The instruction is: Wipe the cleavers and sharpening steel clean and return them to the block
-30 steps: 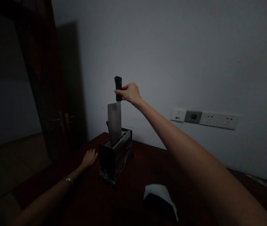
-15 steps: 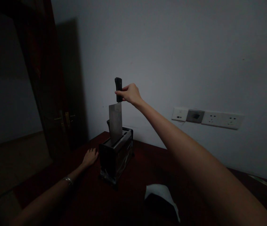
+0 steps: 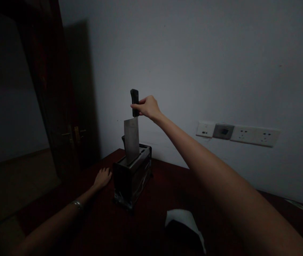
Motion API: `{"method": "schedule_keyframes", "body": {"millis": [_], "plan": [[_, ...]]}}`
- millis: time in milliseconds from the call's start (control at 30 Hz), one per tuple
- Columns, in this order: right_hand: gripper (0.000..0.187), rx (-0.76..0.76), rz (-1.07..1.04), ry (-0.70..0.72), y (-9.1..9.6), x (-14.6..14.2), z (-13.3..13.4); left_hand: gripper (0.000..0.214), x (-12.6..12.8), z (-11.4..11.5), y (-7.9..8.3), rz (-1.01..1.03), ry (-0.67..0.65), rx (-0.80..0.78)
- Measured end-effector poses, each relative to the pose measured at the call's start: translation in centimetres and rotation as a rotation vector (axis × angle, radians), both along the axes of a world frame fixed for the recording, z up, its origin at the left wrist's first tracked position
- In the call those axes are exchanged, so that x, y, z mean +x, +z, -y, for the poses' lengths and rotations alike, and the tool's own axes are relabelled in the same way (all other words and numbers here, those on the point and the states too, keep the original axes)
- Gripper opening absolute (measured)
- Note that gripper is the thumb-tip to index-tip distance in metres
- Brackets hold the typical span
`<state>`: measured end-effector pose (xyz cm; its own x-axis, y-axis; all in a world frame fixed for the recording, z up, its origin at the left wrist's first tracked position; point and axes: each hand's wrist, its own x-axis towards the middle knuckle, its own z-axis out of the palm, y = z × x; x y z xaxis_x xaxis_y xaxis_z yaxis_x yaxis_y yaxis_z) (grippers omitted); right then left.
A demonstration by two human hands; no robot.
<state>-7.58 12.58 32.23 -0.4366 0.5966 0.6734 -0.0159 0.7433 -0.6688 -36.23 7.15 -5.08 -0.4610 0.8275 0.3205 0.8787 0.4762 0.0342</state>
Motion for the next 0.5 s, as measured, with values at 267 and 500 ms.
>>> {"method": "schedule_keyframes", "body": {"millis": [267, 500], "plan": [[0.02, -0.003, 0.008, 0.003, -0.11, -0.02, 0.05, 0.044, -0.11, -0.17, -0.07, 0.015, 0.005, 0.005], [0.022, 0.011, 0.025, 0.008, -0.51, -0.3, -0.31, 0.043, 0.0, -0.03, 0.0, 0.026, 0.0, 0.003]]}}
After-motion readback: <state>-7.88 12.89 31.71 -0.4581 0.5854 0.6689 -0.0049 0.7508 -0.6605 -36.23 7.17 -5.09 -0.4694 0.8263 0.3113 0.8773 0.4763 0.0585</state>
